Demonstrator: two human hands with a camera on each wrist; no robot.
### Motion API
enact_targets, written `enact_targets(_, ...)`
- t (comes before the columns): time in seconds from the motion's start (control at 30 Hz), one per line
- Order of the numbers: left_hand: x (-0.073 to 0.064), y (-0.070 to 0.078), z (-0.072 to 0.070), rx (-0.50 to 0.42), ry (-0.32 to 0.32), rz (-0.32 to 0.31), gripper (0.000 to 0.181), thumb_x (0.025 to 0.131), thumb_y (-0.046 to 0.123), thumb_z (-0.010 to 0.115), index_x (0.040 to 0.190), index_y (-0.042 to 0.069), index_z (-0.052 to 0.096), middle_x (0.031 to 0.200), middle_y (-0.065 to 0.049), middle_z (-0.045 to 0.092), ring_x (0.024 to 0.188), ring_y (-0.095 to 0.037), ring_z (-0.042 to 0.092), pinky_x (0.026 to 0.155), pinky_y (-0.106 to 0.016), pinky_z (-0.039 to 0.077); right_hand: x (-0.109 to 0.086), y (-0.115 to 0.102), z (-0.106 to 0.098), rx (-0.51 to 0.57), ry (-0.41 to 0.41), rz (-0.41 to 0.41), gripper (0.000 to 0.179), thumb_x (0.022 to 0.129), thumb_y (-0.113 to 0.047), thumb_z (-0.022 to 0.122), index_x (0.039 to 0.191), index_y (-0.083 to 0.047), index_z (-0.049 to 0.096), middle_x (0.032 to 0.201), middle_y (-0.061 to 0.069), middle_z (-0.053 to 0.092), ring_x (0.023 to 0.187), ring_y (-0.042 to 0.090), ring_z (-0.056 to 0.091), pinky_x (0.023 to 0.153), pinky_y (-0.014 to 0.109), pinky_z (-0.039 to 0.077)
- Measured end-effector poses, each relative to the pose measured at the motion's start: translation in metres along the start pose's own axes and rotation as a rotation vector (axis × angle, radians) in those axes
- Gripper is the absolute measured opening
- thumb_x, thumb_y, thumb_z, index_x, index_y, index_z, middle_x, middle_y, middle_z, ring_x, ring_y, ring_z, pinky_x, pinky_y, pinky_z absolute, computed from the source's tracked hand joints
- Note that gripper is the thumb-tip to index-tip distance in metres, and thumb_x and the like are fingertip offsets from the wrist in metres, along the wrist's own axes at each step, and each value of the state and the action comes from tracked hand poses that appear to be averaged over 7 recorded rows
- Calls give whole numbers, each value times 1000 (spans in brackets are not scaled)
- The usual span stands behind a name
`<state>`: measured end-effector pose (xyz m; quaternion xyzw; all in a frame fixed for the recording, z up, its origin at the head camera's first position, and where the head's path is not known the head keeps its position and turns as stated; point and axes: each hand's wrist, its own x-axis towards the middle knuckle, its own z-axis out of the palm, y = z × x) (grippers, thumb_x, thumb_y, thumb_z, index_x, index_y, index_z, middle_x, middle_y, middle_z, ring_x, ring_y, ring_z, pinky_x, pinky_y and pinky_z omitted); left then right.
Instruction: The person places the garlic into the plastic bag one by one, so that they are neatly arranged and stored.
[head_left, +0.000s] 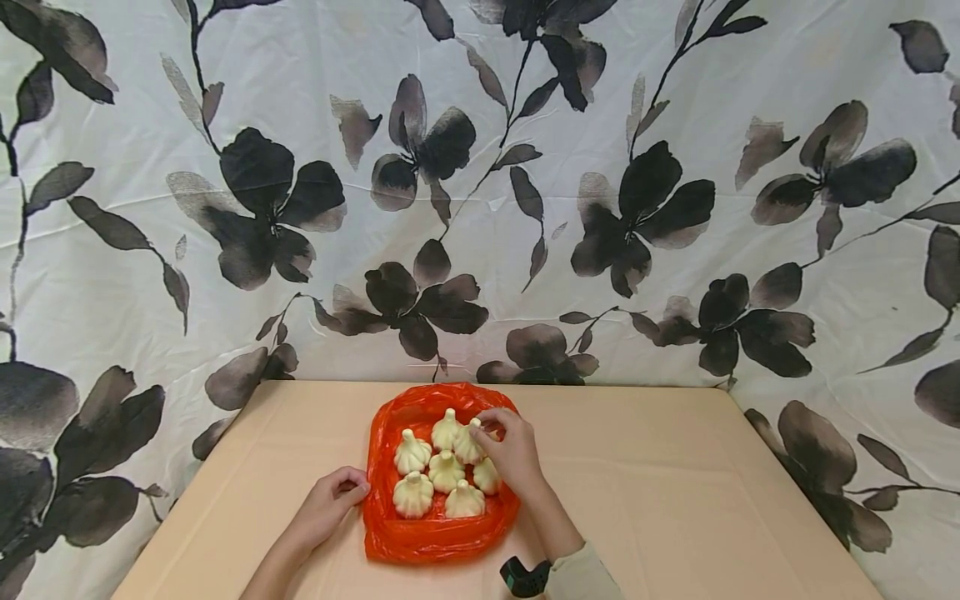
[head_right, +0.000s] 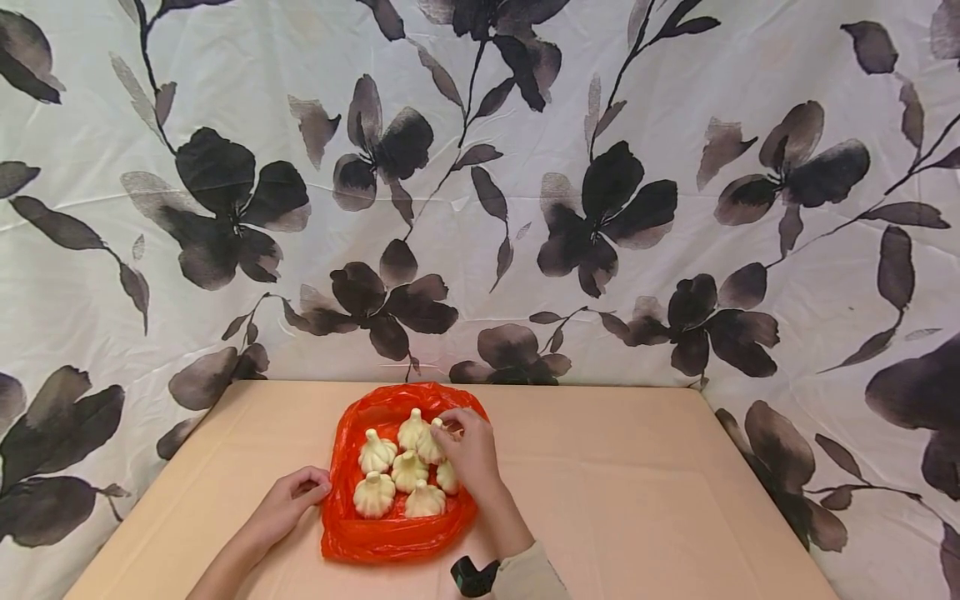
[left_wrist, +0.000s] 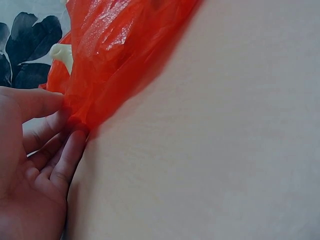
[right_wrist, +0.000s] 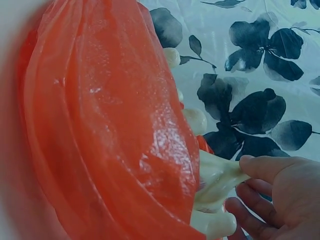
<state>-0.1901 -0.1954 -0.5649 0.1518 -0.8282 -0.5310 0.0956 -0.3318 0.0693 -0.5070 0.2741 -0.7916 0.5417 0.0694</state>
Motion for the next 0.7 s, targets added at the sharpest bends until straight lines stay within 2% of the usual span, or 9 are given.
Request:
enact_targets(0.2, 2, 1, -2, 7, 14, -3, 7, 92, 9, 61, 95, 3, 62, 94, -6, 61, 86, -9, 56, 75, -20, 49, 0, 1, -1, 11, 13, -5, 28, 82, -23, 77, 106, -10, 69, 100, 5, 67, 93, 22, 61, 82, 35, 56)
enact_targets(0.37, 3, 0, -3, -20, 2, -18, 10, 93, 10, 61, 97, 1, 62, 91, -7, 62, 83, -10, 58, 74, -21, 52, 0, 5, -7, 26, 23, -1, 31, 82, -25, 77, 108, -10, 68, 103, 8, 67, 100, 31, 61, 90, 47, 53)
enact_targets(0.47, 2, -1, -5, -23, 1, -24, 12, 94, 11, 61, 100, 1, 61, 91, -7, 62, 82, -10, 59, 73, -22, 53, 0, 6, -11, 18, 25, -8, 33, 83, -24, 76, 110, -7, 67, 105, 9, 67, 101, 31, 61, 92, 47, 52)
enact_targets(0.6, 2, 1, -8, -2, 12, -17, 13, 93, 11, 60, 103, 2, 59, 92, -8, 62, 82, -10, 60, 72, -22, 53, -2, 9, -17, -6, 39, 9, 33, 85, -25, 74, 113, -8, 67, 107, 4, 67, 99, 24, 61, 89, 40, 54)
enact_targets(0.7, 2, 4, -11, 31, 19, -2, 16, 93, 13, 62, 106, 4, 58, 96, -8, 64, 84, -11, 63, 72, -23, 53, -5, 12, -23, -17, 56, 7, 35, 86, -25, 73, 116, -9, 67, 108, 4, 67, 99, 23, 61, 87, 41, 55)
